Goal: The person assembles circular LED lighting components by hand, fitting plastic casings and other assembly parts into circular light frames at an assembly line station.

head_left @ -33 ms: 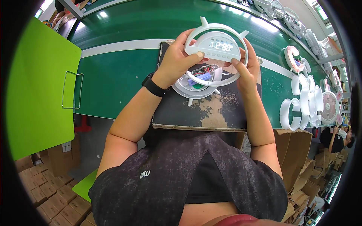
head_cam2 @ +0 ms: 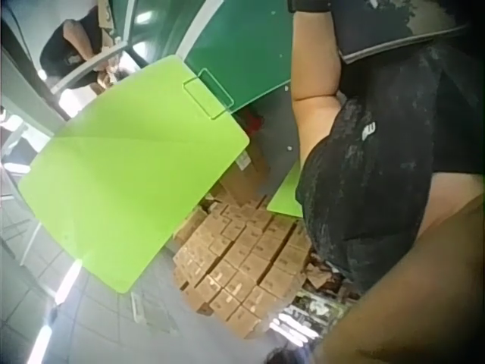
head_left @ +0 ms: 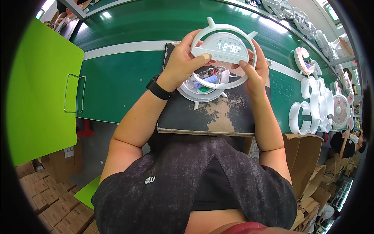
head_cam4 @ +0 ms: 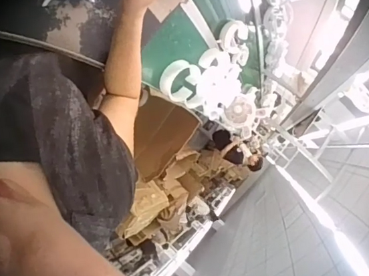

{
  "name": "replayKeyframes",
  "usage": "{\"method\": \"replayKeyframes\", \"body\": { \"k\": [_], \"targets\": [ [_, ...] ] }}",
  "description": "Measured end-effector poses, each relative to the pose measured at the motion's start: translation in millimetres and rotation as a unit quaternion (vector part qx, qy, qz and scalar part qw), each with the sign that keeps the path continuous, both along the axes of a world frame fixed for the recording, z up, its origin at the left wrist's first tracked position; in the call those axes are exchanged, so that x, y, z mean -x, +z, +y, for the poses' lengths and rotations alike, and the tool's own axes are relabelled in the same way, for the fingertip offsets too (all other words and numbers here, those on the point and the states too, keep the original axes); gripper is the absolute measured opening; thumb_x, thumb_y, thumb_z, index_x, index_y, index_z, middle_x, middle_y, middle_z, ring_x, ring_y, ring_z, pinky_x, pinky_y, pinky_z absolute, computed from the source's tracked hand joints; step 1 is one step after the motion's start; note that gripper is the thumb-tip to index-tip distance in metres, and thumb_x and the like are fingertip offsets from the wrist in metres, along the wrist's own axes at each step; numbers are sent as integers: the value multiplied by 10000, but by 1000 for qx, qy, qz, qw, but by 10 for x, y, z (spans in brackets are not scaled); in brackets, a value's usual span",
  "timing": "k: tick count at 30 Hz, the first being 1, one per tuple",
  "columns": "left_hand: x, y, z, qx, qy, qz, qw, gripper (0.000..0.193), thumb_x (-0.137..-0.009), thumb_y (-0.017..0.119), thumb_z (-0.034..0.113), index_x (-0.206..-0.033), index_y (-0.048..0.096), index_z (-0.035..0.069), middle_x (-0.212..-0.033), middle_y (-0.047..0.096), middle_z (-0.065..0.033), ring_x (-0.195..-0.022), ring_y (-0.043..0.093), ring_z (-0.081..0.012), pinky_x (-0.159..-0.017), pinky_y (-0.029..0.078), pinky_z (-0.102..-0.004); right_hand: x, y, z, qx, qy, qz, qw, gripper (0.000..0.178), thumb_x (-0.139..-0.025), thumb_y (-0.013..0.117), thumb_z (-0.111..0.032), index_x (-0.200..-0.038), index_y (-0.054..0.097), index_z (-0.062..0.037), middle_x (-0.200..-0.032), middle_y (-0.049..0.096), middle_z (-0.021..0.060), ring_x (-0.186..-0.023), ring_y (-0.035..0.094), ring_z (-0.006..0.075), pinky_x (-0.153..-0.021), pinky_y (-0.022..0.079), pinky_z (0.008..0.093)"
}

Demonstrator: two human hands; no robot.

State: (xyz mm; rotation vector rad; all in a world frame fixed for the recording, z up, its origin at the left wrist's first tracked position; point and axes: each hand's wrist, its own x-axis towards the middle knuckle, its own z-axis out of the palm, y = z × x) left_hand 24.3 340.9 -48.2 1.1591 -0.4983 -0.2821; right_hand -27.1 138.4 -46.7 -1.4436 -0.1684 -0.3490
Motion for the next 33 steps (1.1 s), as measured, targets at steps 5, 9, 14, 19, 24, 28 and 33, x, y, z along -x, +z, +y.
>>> {"method": "replayKeyframes", "body": {
  "k": [5,9,14,19,24,28,33],
  "targets": [
    [-10,9,36,-17,-19,14,1000,649,-841,547,-4,-1426,266,3,-1241,517,-185,-937,665,-277,-804,574,-322,-5,-20,-29,-26,19,5,999,700,-749,539,-6,-1416,331,27,-1086,603,188,-882,627,213,-732,533,323],
    [-17,24,54,-13,-37,15,999,633,-862,555,28,-1423,264,2,-1190,512,-125,-944,662,-236,-787,568,-290,6,-17,-33,-17,15,3,1000,700,-753,550,-7,-1418,332,22,-1094,600,186,-895,623,215,-733,534,320],
    [3,-4,14,-60,31,25,997,583,-836,591,33,-1362,348,-23,-1161,538,-132,-906,662,-203,-781,558,-269,22,-6,-12,12,9,0,1000,707,-755,563,-11,-1420,326,19,-1095,599,185,-892,619,216,-734,536,319],
    [-10,-30,21,-59,30,11,998,561,-839,602,46,-1349,377,-16,-1137,540,-137,-886,664,-206,-762,561,-276,21,13,10,12,3,8,1000,721,-753,572,-15,-1425,314,20,-1100,599,189,-827,615,201,-688,524,308],
    [-45,0,76,-65,-3,8,998,549,-852,591,50,-1355,382,-11,-1085,557,-142,-860,674,-216,-748,568,-277,3,-6,-22,4,18,7,1000,689,-775,570,-4,-1415,318,33,-1093,602,178,-799,615,168,-663,521,278],
    [-22,-15,44,-84,31,9,996,515,-831,606,39,-1307,424,-38,-1033,598,-132,-802,668,-179,-703,562,-260,-34,-63,-50,5,23,5,1000,654,-794,567,6,-1404,332,36,-1052,613,157,-735,605,134,-629,517,244],
    [-32,-19,39,-77,58,3,995,485,-804,633,47,-1251,472,-56,-991,633,-130,-770,662,-155,-677,557,-259,-24,-68,-25,10,21,12,1000,658,-791,562,5,-1410,337,17,-1021,617,144,-719,597,129,-627,507,243]
  ]
}}
